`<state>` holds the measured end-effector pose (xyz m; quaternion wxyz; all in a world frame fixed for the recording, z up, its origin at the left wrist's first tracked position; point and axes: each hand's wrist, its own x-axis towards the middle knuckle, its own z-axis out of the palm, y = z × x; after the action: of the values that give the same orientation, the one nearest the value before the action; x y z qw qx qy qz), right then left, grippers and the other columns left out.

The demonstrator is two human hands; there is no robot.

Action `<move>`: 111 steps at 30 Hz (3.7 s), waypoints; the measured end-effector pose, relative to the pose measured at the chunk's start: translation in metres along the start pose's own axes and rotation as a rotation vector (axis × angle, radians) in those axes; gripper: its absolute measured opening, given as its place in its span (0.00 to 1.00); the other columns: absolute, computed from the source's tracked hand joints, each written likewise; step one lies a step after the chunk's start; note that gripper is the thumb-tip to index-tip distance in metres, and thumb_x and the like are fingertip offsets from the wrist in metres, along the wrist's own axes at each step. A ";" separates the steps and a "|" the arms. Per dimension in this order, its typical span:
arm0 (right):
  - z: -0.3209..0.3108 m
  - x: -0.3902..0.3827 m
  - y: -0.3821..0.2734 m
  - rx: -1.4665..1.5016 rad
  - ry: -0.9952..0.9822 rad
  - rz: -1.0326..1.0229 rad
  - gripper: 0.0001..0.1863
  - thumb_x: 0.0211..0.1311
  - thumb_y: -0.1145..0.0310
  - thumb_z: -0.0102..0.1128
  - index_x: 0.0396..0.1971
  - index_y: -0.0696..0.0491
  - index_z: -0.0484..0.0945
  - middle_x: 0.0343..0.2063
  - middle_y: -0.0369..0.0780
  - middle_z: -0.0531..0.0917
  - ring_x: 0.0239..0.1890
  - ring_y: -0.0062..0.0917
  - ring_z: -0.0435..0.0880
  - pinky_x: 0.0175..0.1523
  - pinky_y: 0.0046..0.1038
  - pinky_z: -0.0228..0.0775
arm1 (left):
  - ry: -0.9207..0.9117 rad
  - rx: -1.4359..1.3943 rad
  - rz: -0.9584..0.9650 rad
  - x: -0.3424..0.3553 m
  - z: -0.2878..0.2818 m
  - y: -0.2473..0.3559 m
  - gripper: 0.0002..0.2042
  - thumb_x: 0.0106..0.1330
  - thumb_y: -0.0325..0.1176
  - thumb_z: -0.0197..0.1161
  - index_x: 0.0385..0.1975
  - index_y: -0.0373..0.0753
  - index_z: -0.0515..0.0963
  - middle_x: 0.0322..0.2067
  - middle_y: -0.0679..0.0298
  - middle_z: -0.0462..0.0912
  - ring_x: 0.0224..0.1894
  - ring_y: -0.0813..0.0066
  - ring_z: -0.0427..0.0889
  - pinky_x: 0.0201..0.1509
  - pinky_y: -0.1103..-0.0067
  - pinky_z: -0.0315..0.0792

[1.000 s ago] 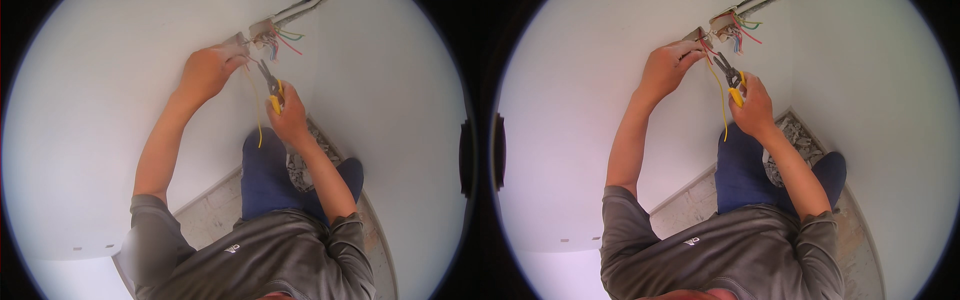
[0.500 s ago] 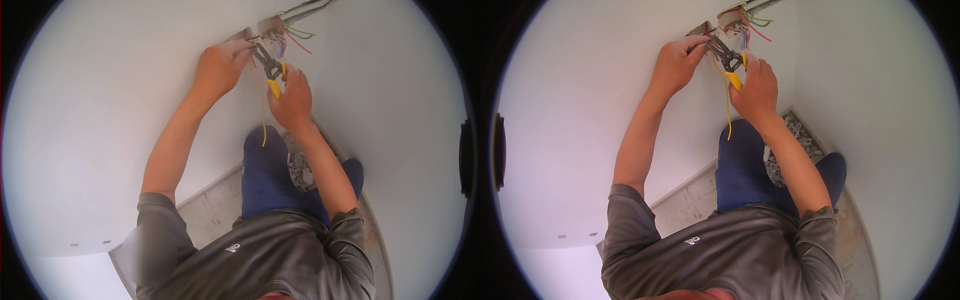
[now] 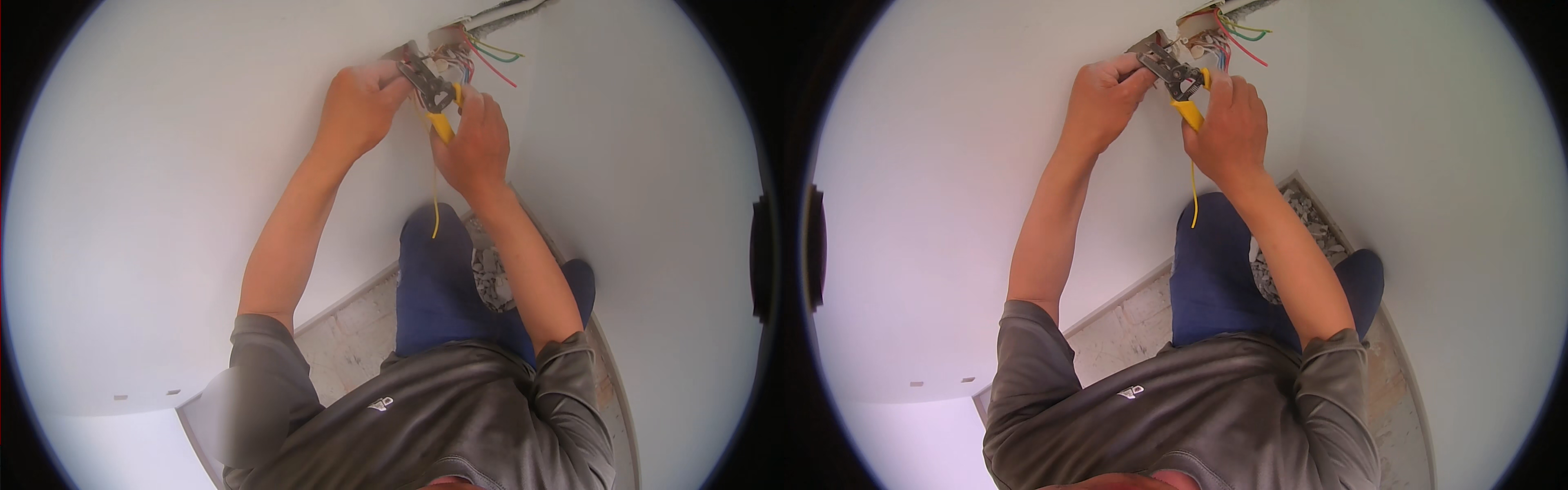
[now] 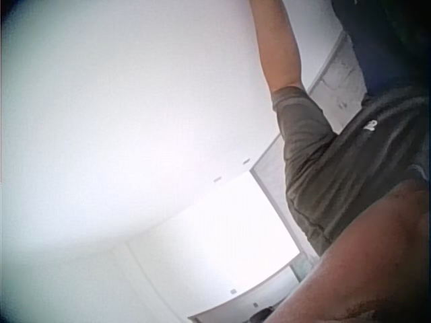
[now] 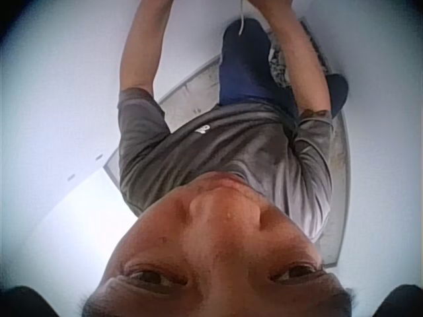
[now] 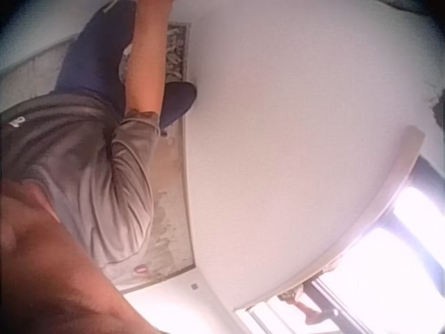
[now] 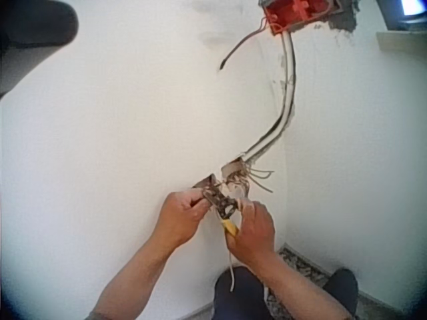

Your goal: Installing and preparing electrical wires in a wall-mounted electrical box using a hammer, chisel, and wire stripper.

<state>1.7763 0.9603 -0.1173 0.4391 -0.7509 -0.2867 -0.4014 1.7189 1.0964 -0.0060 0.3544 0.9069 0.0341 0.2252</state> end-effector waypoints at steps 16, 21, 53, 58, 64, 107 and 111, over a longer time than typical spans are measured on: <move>0.006 0.001 0.022 -0.116 0.053 -0.037 0.25 0.46 0.73 0.71 0.46 0.51 0.74 0.31 0.39 0.82 0.32 0.36 0.84 0.34 0.34 0.77 | -0.200 -0.278 -0.115 -0.009 -0.007 0.009 0.10 0.69 0.36 0.65 0.41 0.35 0.83 0.17 0.79 0.68 0.18 0.91 0.61 0.20 0.86 0.53; -0.005 -0.003 0.004 0.107 -0.175 0.092 0.19 0.54 0.71 0.68 0.46 0.54 0.73 0.33 0.43 0.83 0.34 0.41 0.85 0.38 0.37 0.76 | -0.210 -0.216 -0.007 -0.002 -0.007 -0.008 0.13 0.67 0.42 0.69 0.34 0.37 0.82 0.16 0.78 0.64 0.17 0.91 0.59 0.19 0.85 0.51; 0.031 -0.020 0.015 0.393 -0.165 0.373 0.22 0.59 0.68 0.63 0.52 0.56 0.69 0.32 0.43 0.78 0.33 0.36 0.80 0.42 0.35 0.73 | 0.156 0.906 0.681 0.055 -0.018 -0.054 0.14 0.66 0.33 0.60 0.51 0.47 0.81 0.39 0.66 0.79 0.37 0.65 0.84 0.35 0.69 0.79; 0.047 -0.005 0.005 0.498 -0.281 0.470 0.23 0.60 0.65 0.63 0.53 0.56 0.69 0.33 0.45 0.78 0.35 0.39 0.80 0.43 0.36 0.72 | 0.089 1.040 0.543 0.074 -0.027 -0.059 0.15 0.68 0.38 0.62 0.54 0.47 0.81 0.39 0.65 0.81 0.36 0.64 0.84 0.36 0.69 0.77; 0.046 -0.011 0.009 0.491 -0.271 0.456 0.23 0.60 0.65 0.63 0.53 0.56 0.69 0.32 0.44 0.77 0.33 0.37 0.78 0.41 0.36 0.71 | 0.042 1.041 0.588 0.081 -0.032 -0.061 0.13 0.69 0.37 0.61 0.51 0.45 0.82 0.38 0.65 0.81 0.34 0.64 0.83 0.36 0.70 0.76; 0.050 -0.010 0.013 0.510 -0.302 0.380 0.23 0.60 0.67 0.63 0.54 0.57 0.70 0.32 0.42 0.77 0.31 0.30 0.78 0.40 0.31 0.73 | 0.015 0.415 0.315 0.076 -0.037 -0.077 0.08 0.70 0.34 0.61 0.44 0.39 0.80 0.24 0.64 0.83 0.20 0.80 0.78 0.25 0.80 0.74; 0.052 -0.012 0.013 0.536 -0.306 0.384 0.23 0.60 0.66 0.63 0.54 0.57 0.70 0.32 0.42 0.77 0.31 0.30 0.79 0.41 0.31 0.73 | -0.022 0.278 0.147 0.070 -0.038 -0.066 0.08 0.71 0.32 0.59 0.42 0.38 0.82 0.21 0.64 0.81 0.19 0.82 0.77 0.24 0.81 0.73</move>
<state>1.7986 0.9997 -0.1478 0.6396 -0.7009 -0.2977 -0.1050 1.7720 1.1849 0.0017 0.2081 0.9497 -0.0053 0.2339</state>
